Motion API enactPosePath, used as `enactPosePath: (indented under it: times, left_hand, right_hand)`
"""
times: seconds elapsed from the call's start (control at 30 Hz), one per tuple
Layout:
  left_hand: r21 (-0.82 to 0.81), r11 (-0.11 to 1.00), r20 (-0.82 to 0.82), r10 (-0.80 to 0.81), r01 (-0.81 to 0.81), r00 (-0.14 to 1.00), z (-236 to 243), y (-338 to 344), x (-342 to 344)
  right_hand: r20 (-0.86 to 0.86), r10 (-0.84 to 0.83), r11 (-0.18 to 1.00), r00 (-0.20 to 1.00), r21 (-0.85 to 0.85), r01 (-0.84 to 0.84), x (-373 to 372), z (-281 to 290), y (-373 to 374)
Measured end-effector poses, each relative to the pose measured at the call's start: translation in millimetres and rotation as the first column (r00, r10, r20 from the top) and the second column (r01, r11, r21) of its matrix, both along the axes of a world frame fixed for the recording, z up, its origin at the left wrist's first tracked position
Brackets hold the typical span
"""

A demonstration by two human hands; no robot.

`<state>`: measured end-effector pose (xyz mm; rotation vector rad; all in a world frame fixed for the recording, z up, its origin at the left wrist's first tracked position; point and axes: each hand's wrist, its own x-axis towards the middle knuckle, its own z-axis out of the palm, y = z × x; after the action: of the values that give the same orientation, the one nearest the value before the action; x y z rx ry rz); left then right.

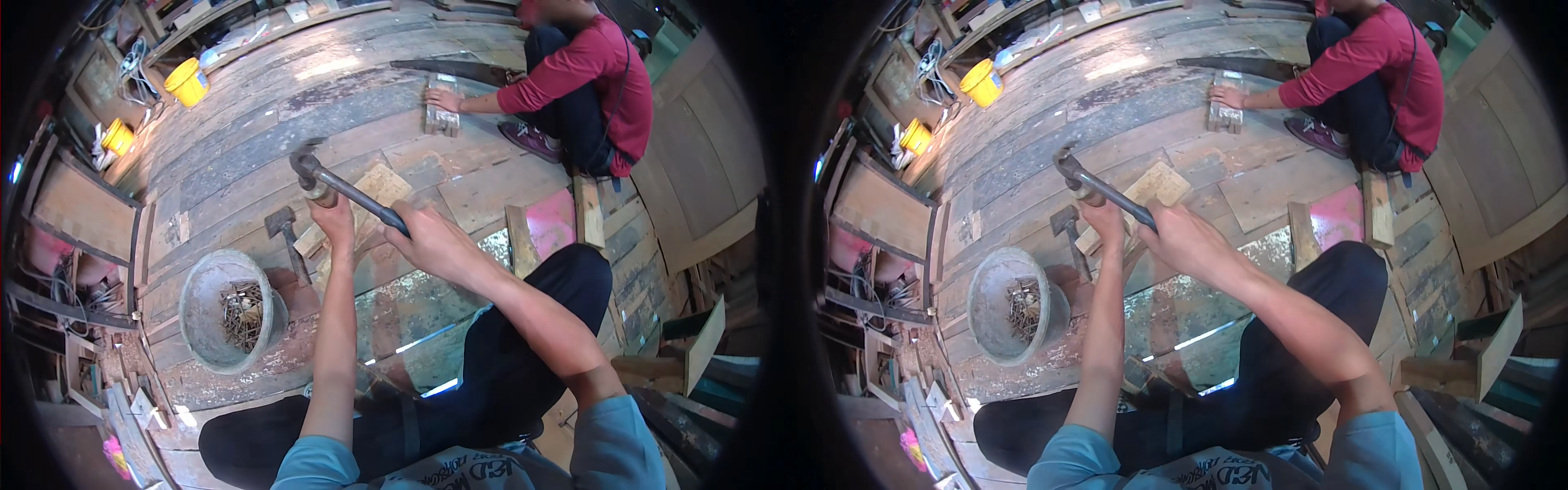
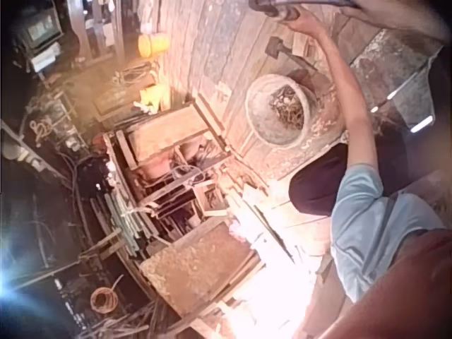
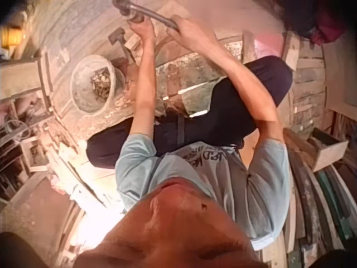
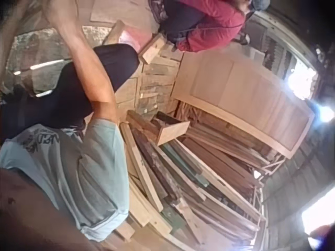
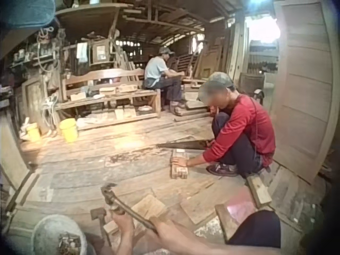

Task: Using a hammer and chisel to carve out a mortise or groove in a piece of wood.

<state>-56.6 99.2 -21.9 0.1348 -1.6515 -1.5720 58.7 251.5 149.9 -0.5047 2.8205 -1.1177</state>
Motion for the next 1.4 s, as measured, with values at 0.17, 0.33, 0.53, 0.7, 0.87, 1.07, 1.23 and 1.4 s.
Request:
enactPosePath:
  times: [0.17, 0.33, 0.53, 0.7, 0.87, 1.07, 1.23, 1.4]
  left_hand:
    - [0.009, 1.000, 0.020, 0.017, -0.017, 1.000, 3, -2, 7]
    - [0.071, 0.997, 0.078, -0.007, 0.002, 0.997, 12, -2, 3]
    - [-0.029, 1.000, 0.041, 0.005, -0.004, 0.999, 2, 7, -1]
    - [0.020, 0.998, 0.051, 0.051, -0.052, 0.997, 3, -3, 0]
    - [-0.019, 0.999, 0.049, 0.051, -0.050, 0.997, 15, 0, 3]
    - [-0.008, 0.999, 0.017, 0.051, -0.051, 0.999, 3, 2, 6]
    - [-0.002, 0.999, 0.077, 0.033, -0.033, 0.997, 19, -10, 1]
    - [-0.038, 0.999, 0.077, -0.007, 0.010, 0.997, 21, 7, 5]
  right_hand:
    - [0.077, 0.023, 0.999, 0.997, 0.024, -0.025, 2, 10, -8]
    - [-0.068, -0.189, 0.955, 0.980, -0.246, 0.167, 15, 59, -14]
    - [-0.050, -0.058, 0.968, 0.997, 0.243, 0.068, 9, -7, 5]
    - [0.011, -0.099, 0.995, 0.995, 0.015, 0.099, 23, 36, -8]
    - [-0.121, -0.191, 0.950, 0.974, -0.275, 0.152, 19, 63, -14]
    - [-0.044, -0.044, 0.994, 0.998, 0.099, 0.048, 5, -4, 0]
    - [-0.297, -0.256, 0.919, 0.920, -0.370, 0.136, 7, 81, -21]
    - [-0.081, -0.015, 0.960, 0.997, 0.276, 0.037, -4, -8, 3]
